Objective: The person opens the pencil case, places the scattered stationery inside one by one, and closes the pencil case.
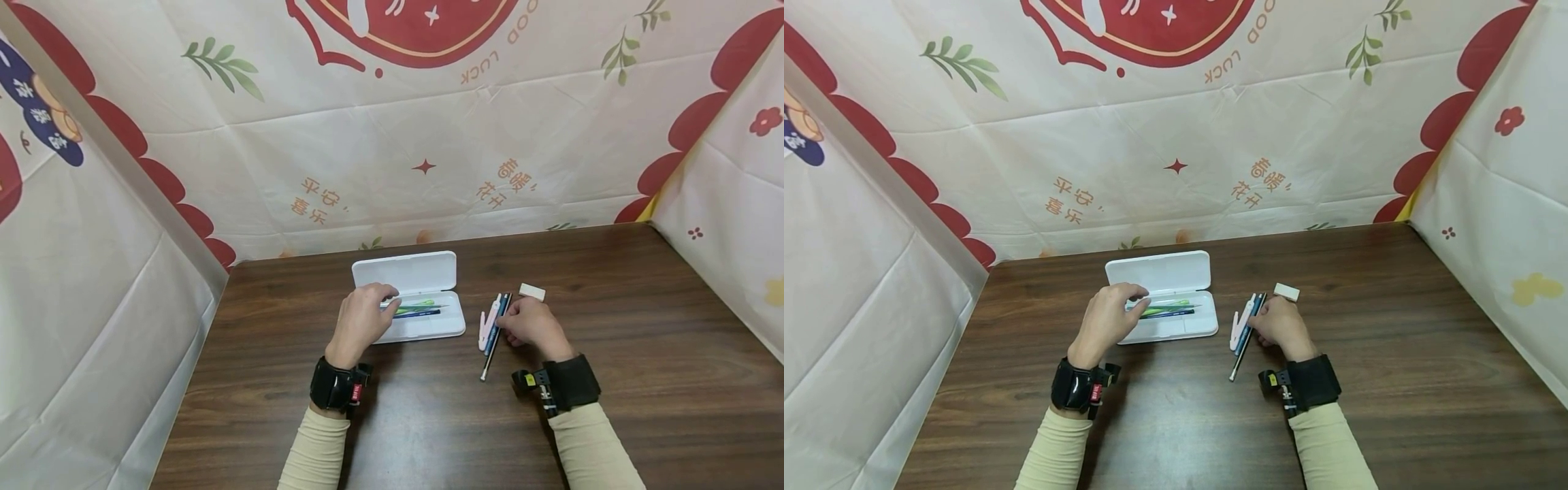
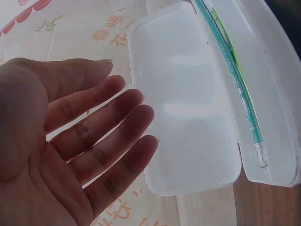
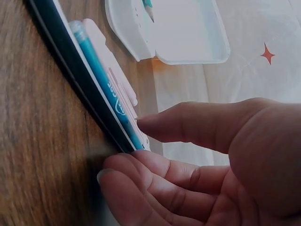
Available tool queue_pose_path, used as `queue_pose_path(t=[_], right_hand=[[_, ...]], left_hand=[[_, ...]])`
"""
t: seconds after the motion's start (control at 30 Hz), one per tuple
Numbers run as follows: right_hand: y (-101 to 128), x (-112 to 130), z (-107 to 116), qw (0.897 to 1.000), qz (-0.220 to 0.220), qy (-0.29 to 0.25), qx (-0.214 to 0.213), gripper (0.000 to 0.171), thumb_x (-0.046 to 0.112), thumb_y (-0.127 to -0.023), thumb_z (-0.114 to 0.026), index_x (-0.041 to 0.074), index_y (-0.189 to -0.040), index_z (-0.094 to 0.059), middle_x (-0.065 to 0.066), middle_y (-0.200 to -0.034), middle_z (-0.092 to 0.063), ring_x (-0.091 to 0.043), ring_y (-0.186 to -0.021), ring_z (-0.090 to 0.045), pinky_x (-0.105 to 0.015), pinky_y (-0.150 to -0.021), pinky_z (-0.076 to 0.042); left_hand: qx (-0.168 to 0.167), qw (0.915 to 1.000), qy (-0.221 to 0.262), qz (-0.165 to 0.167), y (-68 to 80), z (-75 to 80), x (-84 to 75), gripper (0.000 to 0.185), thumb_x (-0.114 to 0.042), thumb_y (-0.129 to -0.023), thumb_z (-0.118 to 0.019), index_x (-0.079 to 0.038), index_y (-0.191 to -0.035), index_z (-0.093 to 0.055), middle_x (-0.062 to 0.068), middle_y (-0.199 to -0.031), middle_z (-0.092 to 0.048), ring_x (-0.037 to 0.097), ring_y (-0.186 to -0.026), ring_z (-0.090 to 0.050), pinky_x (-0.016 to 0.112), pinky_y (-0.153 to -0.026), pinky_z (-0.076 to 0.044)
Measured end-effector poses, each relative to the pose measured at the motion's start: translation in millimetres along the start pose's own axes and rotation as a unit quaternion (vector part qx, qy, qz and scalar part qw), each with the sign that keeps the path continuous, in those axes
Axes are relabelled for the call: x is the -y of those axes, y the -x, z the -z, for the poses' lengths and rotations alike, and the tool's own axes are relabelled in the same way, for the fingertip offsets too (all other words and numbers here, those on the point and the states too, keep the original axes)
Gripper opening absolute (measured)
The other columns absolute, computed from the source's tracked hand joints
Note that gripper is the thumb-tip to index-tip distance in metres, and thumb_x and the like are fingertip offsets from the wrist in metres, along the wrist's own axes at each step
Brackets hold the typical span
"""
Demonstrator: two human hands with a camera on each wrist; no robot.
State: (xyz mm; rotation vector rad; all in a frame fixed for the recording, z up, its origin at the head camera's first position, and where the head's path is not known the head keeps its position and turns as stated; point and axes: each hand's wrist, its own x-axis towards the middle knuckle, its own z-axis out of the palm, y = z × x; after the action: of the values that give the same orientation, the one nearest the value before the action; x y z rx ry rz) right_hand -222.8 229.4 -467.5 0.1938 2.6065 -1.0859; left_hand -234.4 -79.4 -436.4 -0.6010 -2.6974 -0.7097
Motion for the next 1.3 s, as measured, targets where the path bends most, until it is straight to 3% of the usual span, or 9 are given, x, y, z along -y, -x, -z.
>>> queue_pose_path(t=[0.73, 1.03, 1.3], right_hand=[[0.6, 0.0, 0.2, 0.999, -0.021, 0.025, -0.024, 0.027, 0.016, -0.092, -0.063, 0.005, -0.068, -0.058, -0.008, -0.066, -0.064, -0.017, -0.057, -0.062, -0.033, -0.056, -0.052], [1.1, -1.6, 1.7, 0.998, -0.04, 0.029, -0.032, 0.025, 0.017, -0.091, -0.064, 0.0, -0.073, -0.063, -0.009, -0.064, -0.064, -0.016, -0.055, -0.064, -0.034, -0.056, -0.053], [2.1, -0.1, -0.4, 0.996, -0.052, 0.041, -0.055, 0.026, 0.018, -0.089, -0.064, 0.003, -0.067, -0.062, -0.006, -0.06, -0.063, -0.015, -0.053, -0.061, -0.028, -0.049, -0.046]], left_hand=[[0.005, 1.0, 0.001, 0.006, 0.3, 0.0, -0.6, 0.015, -0.018, -0.091, -0.072, -0.009, -0.102, -0.077, 0.004, -0.099, -0.076, 0.017, -0.095, -0.071, 0.036, -0.08, -0.056], [0.011, 0.9999, -0.004, 0.008, 0.5, -1.5, -1.8, 0.015, -0.02, -0.091, -0.072, -0.01, -0.102, -0.077, 0.004, -0.099, -0.076, 0.017, -0.094, -0.071, 0.035, -0.079, -0.056], [0.004, 1.0, -0.002, 0.004, 0.5, -1.7, -1.3, 0.015, -0.019, -0.091, -0.072, -0.01, -0.101, -0.077, 0.004, -0.098, -0.076, 0.017, -0.093, -0.071, 0.035, -0.078, -0.056]])
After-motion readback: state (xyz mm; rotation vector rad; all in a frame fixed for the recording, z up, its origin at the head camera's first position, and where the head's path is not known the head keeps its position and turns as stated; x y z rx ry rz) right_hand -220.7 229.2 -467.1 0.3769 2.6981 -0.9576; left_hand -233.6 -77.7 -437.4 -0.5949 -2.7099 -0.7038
